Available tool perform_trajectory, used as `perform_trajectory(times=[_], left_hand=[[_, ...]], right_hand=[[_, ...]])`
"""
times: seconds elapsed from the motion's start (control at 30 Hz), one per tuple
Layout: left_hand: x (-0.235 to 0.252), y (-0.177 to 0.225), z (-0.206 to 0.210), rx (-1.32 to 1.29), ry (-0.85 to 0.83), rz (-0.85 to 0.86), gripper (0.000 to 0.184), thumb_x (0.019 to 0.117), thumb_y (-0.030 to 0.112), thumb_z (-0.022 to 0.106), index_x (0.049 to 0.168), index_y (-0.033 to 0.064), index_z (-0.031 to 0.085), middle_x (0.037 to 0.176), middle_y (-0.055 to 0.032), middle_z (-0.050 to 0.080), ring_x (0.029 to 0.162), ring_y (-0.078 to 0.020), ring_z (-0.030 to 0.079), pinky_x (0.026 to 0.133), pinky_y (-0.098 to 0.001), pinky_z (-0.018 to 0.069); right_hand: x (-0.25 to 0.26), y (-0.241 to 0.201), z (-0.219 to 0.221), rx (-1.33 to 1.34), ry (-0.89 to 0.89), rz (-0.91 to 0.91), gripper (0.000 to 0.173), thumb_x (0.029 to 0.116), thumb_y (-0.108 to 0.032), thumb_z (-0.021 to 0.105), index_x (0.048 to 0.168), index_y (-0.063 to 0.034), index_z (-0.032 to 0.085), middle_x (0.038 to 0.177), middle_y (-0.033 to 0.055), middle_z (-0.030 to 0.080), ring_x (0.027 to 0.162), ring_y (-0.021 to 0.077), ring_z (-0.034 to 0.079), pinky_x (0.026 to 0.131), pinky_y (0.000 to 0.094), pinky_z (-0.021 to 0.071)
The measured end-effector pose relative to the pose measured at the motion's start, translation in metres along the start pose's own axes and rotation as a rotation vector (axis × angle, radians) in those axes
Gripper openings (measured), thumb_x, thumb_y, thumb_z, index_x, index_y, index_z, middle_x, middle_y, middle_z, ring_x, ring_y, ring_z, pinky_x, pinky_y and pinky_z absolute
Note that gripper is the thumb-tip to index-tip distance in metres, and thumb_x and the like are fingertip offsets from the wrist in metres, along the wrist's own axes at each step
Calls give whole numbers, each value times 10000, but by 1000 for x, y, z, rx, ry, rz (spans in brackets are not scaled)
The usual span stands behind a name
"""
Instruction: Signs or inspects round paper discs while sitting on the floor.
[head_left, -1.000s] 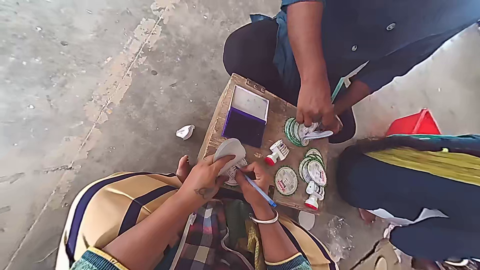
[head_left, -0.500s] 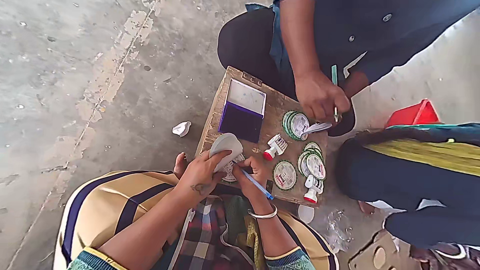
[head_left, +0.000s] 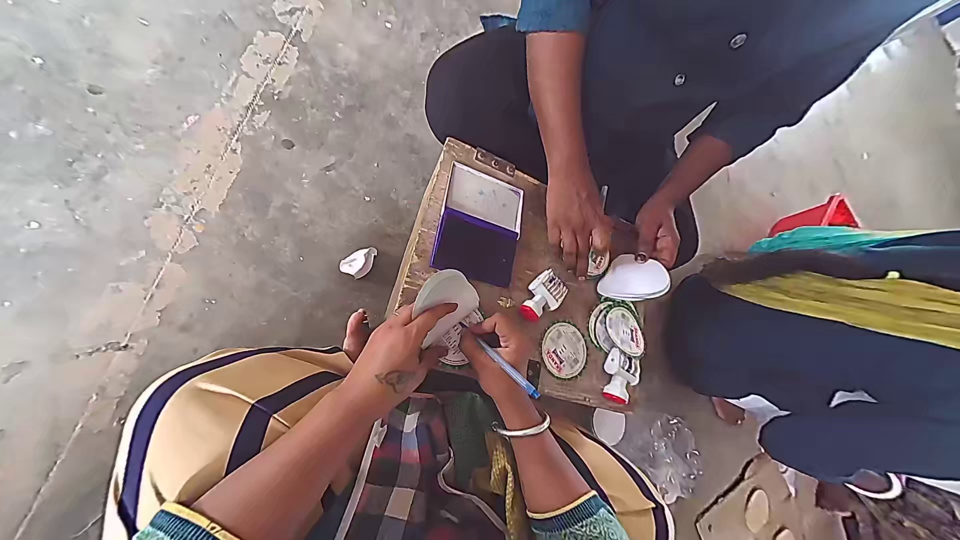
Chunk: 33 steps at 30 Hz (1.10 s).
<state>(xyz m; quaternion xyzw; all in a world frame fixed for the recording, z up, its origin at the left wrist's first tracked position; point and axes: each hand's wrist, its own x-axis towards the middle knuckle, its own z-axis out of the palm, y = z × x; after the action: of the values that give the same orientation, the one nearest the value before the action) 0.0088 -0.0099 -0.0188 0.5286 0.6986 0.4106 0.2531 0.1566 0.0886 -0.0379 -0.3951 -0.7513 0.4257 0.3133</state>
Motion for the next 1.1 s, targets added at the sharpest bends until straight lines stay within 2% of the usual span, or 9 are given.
perform_trajectory(times=[0.4,0.47,0.53,0.6,0.67,0.73,0.8,0.93,1.1], left_hand=[[0,3,-1,-2,-44,-53,470,874,62,765,1334,79,671,1213,-229,694,1100,-431,664,914,-653,436],[-1,0,-1,3,-28,-16,400,875,63,757,1271,73,702,1178,-217,708,1077,-416,678,904,-651,450],[0,-5,3,34,28,84,213,887,83,713,1096,73,751,1070,-173,733,996,-370,707,836,-606,498],[-2,-7,6,68,50,165,140,912,81,645,976,91,769,1001,-128,741,944,-323,710,793,-531,527],[-1,-8,4,98,24,219,158,927,103,631,987,79,776,1013,-129,746,938,-326,714,797,-496,561],[-2,-8,0,107,-43,244,233,889,215,726,1049,51,767,1070,-159,740,981,-366,706,818,-537,557],[-3,-8,-1,115,-82,268,325,841,277,792,1063,41,762,1106,-167,733,1021,-376,695,820,-556,547],[-2,-12,2,151,-31,332,202,972,176,618,961,56,780,1013,-138,750,982,-338,720,800,-476,591],[-3,-14,7,118,38,268,224,943,230,617,909,94,792,945,-115,760,922,-347,718,723,-538,533]], right_hand=[[-3,-2,0,-21,3,51,86,810,-116,709,797,-64,642,713,-60,643,617,-47,569,587,158,483],[-3,-3,0,-8,10,26,102,787,-99,715,768,-72,619,695,-63,642,604,-55,571,572,140,478],[0,-1,1,4,15,-19,97,778,-88,721,760,-58,631,698,-50,652,602,-58,574,570,129,481],[-3,0,0,44,49,-37,73,784,-64,710,768,-45,641,706,-52,647,608,-57,567,577,132,482],[-4,0,-2,145,112,-67,85,791,-17,684,783,-81,630,744,-91,657,666,-73,599,626,127,518],[-5,1,-7,266,153,-45,170,805,13,664,798,-153,632,779,-130,680,712,-73,630,660,134,542],[-4,0,-12,365,167,17,235,809,45,624,784,-189,616,752,-124,686,657,-52,627,609,140,535],[-2,0,-17,461,130,56,252,826,63,602,792,-184,637,738,-107,690,627,-35,624,590,145,533],[-5,0,-16,498,137,42,204,814,63,616,807,-141,624,731,-86,682,632,-25,626,605,154,534]])
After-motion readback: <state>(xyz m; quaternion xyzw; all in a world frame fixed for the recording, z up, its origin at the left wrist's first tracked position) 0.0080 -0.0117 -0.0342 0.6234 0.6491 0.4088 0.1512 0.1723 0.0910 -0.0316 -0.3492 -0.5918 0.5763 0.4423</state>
